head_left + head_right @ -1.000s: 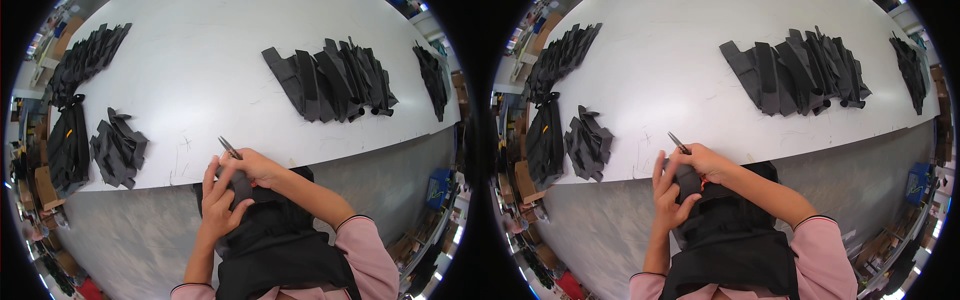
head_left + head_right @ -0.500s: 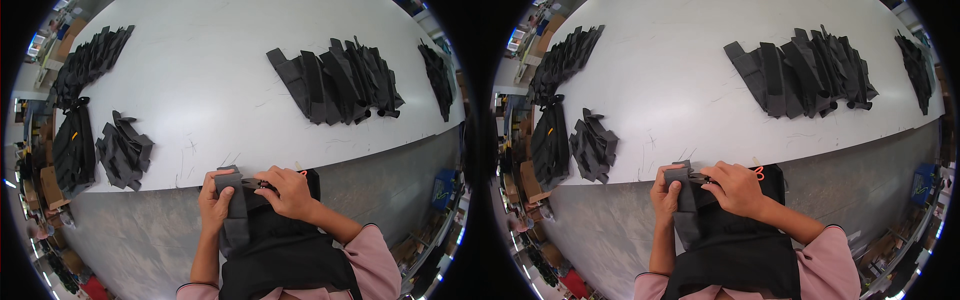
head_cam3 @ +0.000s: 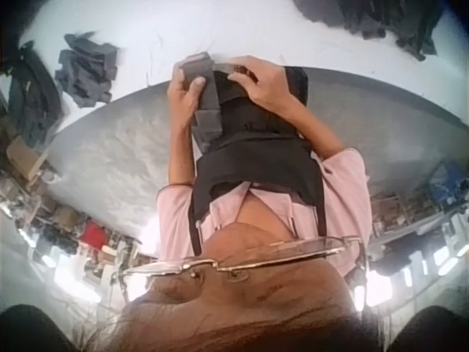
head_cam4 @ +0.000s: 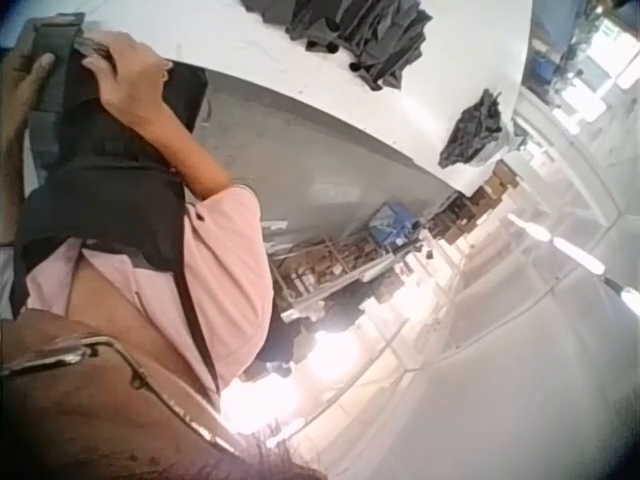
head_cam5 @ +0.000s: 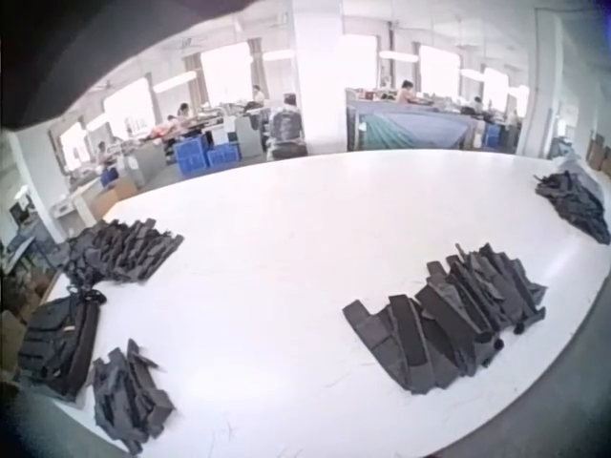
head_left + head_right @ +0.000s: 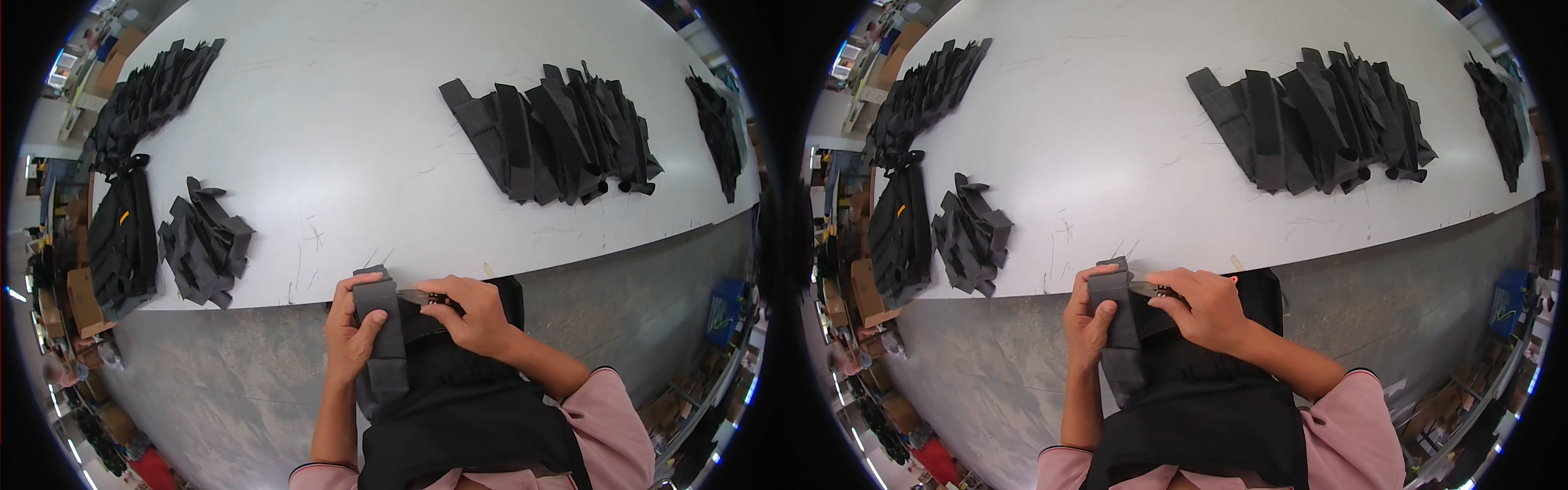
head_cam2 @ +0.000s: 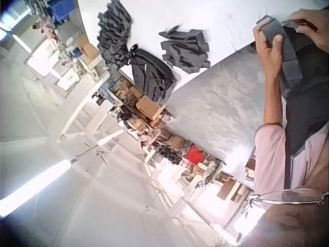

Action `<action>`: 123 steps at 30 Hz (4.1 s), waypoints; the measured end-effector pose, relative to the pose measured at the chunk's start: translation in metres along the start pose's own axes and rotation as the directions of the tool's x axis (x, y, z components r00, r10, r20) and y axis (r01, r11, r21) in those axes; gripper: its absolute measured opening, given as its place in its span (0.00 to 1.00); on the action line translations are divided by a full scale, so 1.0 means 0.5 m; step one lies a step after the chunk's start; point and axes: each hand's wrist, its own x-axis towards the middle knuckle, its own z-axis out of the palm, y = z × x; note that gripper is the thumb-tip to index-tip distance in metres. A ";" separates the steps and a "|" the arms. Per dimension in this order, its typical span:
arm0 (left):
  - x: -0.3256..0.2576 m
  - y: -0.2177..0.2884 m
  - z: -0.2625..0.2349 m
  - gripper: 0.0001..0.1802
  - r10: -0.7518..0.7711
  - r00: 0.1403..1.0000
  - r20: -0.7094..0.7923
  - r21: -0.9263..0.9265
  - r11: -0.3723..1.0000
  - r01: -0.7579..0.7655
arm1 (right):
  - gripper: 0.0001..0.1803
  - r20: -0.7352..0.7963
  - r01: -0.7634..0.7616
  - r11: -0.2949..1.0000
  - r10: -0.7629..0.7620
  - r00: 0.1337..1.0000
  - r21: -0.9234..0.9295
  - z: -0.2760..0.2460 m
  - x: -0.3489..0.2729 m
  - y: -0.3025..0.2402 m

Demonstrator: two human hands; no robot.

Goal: The recorder is inspecting and trimming small fabric pieces, likely for garment manufacturing.

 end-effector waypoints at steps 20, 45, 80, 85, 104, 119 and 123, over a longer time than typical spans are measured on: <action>0.010 0.000 -0.024 0.36 0.151 0.968 0.202 0.380 0.899 -0.220 | 0.14 0.382 -0.034 0.998 0.051 0.923 -0.052 0.000 0.058 -0.016; 0.088 0.005 0.039 0.24 -0.121 0.945 -0.303 0.058 0.988 0.146 | 0.13 0.064 0.371 0.928 -0.368 0.927 -0.038 0.006 0.025 -0.028; 0.015 0.019 0.069 0.06 -0.118 0.957 -0.266 -0.024 0.993 0.116 | 0.14 -0.069 0.105 0.983 -0.117 0.991 -0.151 -0.012 0.029 0.000; 0.020 -0.003 0.069 0.06 -0.014 0.953 -0.302 0.145 0.988 0.060 | 0.14 -0.003 0.027 0.997 -0.027 1.000 -0.075 -0.016 0.028 -0.017; 0.016 -0.002 0.059 0.06 0.095 0.977 -0.190 0.271 0.962 -0.041 | 0.15 -0.021 0.124 0.973 -0.131 0.991 -0.197 0.005 0.035 -0.013; 0.014 0.016 0.076 0.07 0.268 0.944 -0.191 0.566 0.816 -0.117 | 0.13 -0.120 0.108 0.981 -0.128 0.984 -0.163 0.005 0.019 -0.009; 0.015 0.014 0.079 0.07 0.359 0.918 -0.172 0.662 0.731 -0.162 | 0.13 -0.119 0.098 0.975 -0.123 0.985 -0.197 0.009 0.016 -0.009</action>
